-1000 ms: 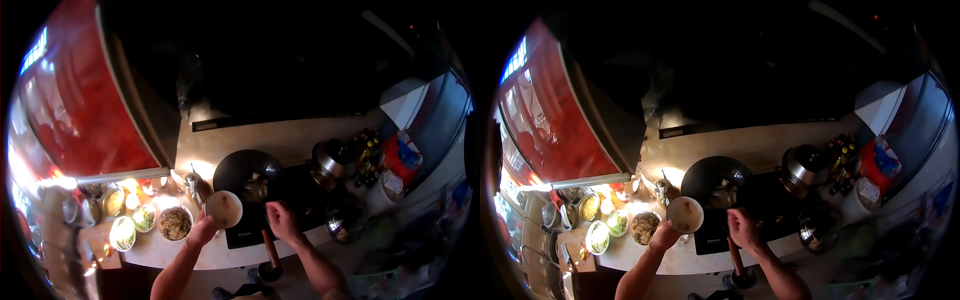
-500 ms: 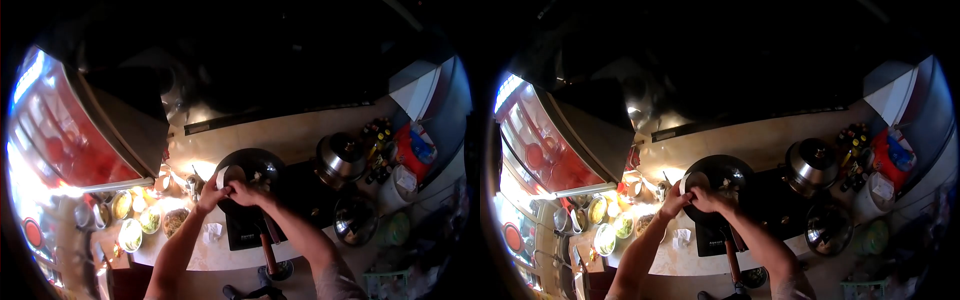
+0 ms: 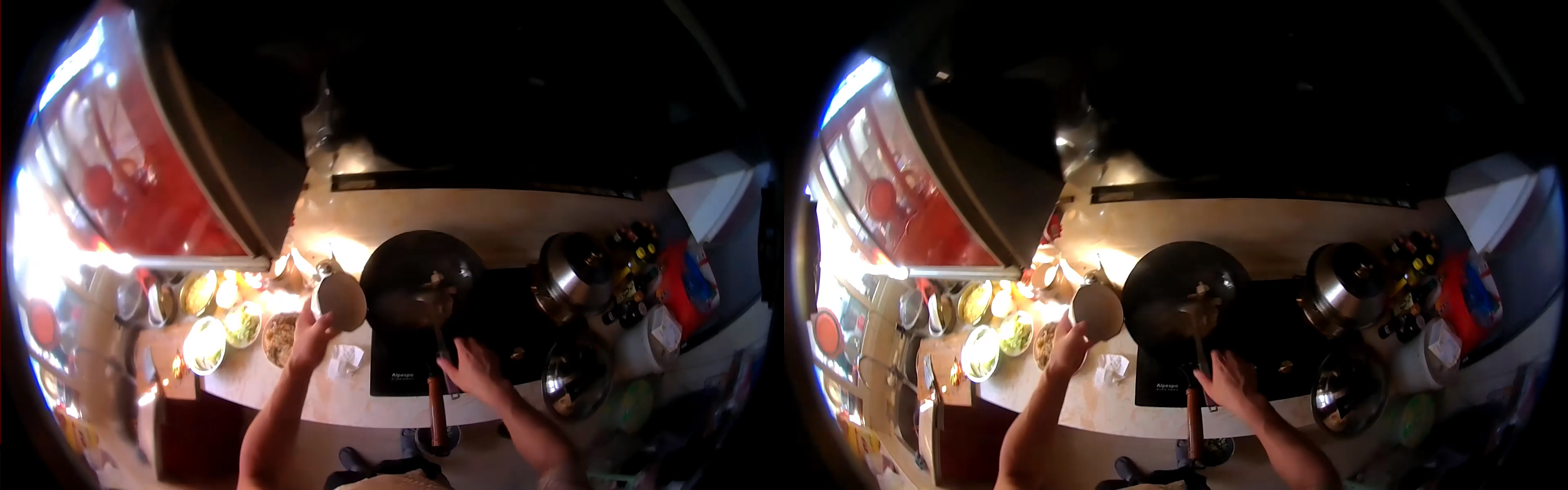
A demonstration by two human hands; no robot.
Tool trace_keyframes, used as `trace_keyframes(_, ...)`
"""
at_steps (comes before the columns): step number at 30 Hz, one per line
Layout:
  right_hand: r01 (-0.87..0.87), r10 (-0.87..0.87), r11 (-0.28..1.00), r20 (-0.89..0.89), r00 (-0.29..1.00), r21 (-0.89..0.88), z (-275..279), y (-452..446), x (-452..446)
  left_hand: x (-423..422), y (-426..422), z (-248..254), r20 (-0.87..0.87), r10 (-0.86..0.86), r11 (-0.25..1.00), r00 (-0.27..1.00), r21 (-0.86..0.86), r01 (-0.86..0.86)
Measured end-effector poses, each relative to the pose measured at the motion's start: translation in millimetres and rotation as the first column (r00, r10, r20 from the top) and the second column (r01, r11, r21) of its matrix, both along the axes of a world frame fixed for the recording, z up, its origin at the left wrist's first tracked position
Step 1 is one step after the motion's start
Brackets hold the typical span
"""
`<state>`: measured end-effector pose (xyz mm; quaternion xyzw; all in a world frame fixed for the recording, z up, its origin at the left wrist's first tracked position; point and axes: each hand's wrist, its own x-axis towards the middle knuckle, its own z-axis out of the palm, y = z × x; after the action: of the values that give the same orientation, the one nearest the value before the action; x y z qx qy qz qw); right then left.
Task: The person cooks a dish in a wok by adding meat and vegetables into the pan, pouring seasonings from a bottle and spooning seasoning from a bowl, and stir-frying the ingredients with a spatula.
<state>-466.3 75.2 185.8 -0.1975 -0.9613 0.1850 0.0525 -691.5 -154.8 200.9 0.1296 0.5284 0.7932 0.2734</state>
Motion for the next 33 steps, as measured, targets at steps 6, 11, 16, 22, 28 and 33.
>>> trace_keyframes(6, 0.104, -0.082, 0.982, 0.142, 0.986, -0.160, -38.7, -10.2, 2.6, 79.9, -121.8, -96.7, 0.514, 0.119, 0.948, 0.849, 0.195, -0.251)
trace_keyframes(11, 0.157, -0.155, 0.987, 0.083, 0.984, -0.022, -5.5, -27.4, -9.1, 95.0, -197.5, -173.8, 0.637, 0.288, 0.896, 0.715, 0.084, -0.435)
trace_keyframes(16, 0.098, -0.104, 0.994, 0.139, 0.985, 0.047, 35.7, -52.4, 1.9, 70.2, -237.8, -205.1, 0.646, 0.379, 0.855, 0.662, 0.029, -0.518)
trace_keyframes(22, 0.332, -0.321, 0.943, 0.204, 0.925, -0.019, 68.9, -67.8, 21.8, 29.5, -275.4, -210.0, 0.569, 0.584, 0.753, 0.579, -0.114, -0.648)
trace_keyframes(28, 0.333, -0.332, 0.942, -0.031, 0.943, 0.040, 33.8, -53.2, -25.0, -28.2, -305.0, -258.7, 0.573, 0.649, 0.717, 0.500, -0.240, -0.655)
trace_keyframes(33, 0.404, -0.396, 0.909, -0.088, 0.914, 0.106, 7.0, -28.1, -63.1, -43.1, -322.0, -300.1, 0.520, 0.694, 0.690, 0.498, -0.284, -0.665)
